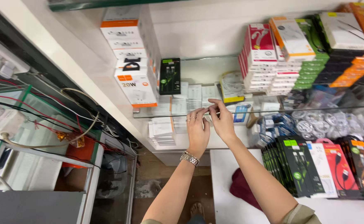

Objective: The person wipes the surfaces of small electronics boxes with a maroon cloth and places them on a glass shelf. They handle white 20W charger boxes and black cable boxes one at a time, wiping each before stacking them.

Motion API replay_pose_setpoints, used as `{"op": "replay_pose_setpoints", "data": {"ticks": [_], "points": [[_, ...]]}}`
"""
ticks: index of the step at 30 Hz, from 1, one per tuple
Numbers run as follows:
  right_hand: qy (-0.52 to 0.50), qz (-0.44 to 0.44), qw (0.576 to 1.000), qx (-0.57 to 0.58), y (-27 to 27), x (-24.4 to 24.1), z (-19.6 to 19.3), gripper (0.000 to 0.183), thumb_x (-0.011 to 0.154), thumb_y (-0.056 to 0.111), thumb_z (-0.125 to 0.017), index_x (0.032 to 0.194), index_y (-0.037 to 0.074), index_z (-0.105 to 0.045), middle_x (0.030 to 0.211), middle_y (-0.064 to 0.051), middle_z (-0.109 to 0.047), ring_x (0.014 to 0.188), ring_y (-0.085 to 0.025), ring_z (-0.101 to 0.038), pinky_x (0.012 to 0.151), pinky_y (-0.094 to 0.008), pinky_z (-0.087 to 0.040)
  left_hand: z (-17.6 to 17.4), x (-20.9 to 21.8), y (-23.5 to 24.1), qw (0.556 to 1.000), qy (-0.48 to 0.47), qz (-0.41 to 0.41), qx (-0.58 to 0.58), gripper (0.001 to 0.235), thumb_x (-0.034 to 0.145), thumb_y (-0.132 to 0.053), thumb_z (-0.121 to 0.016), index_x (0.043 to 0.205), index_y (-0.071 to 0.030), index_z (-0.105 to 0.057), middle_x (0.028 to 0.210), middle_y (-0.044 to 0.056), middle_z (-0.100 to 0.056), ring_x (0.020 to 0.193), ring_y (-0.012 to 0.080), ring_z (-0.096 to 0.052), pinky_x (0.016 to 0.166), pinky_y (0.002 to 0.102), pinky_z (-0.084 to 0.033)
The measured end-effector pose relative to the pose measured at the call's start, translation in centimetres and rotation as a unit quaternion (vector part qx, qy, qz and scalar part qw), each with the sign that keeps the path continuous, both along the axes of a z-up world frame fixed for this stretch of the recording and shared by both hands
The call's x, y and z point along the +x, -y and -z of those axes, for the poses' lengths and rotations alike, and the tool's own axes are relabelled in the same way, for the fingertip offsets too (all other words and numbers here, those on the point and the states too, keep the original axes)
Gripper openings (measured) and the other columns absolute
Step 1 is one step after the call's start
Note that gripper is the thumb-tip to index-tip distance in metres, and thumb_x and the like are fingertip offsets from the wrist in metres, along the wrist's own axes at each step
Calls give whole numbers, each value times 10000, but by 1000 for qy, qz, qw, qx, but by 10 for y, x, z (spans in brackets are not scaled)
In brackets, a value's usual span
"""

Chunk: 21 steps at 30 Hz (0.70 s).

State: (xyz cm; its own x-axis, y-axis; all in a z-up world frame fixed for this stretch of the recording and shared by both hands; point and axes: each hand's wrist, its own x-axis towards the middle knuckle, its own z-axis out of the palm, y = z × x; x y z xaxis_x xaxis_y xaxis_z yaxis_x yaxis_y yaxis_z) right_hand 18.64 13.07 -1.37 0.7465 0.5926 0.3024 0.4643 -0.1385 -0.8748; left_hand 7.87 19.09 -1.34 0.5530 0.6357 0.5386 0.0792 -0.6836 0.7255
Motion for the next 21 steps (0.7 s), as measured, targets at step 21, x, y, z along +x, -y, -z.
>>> {"op": "replay_pose_setpoints", "data": {"ticks": [21], "points": [[52,178,947,-262,335,64,73,590,960,234,-593,1496,32,-454,1261,-262,-658,1208,-474,-542,1020,-588,-406,154,101,274,961,-205,50,-180,520,960,-350,-648,1329,16,-630,1169,313,-626,1135,451,-595,1006,497,-465]]}}
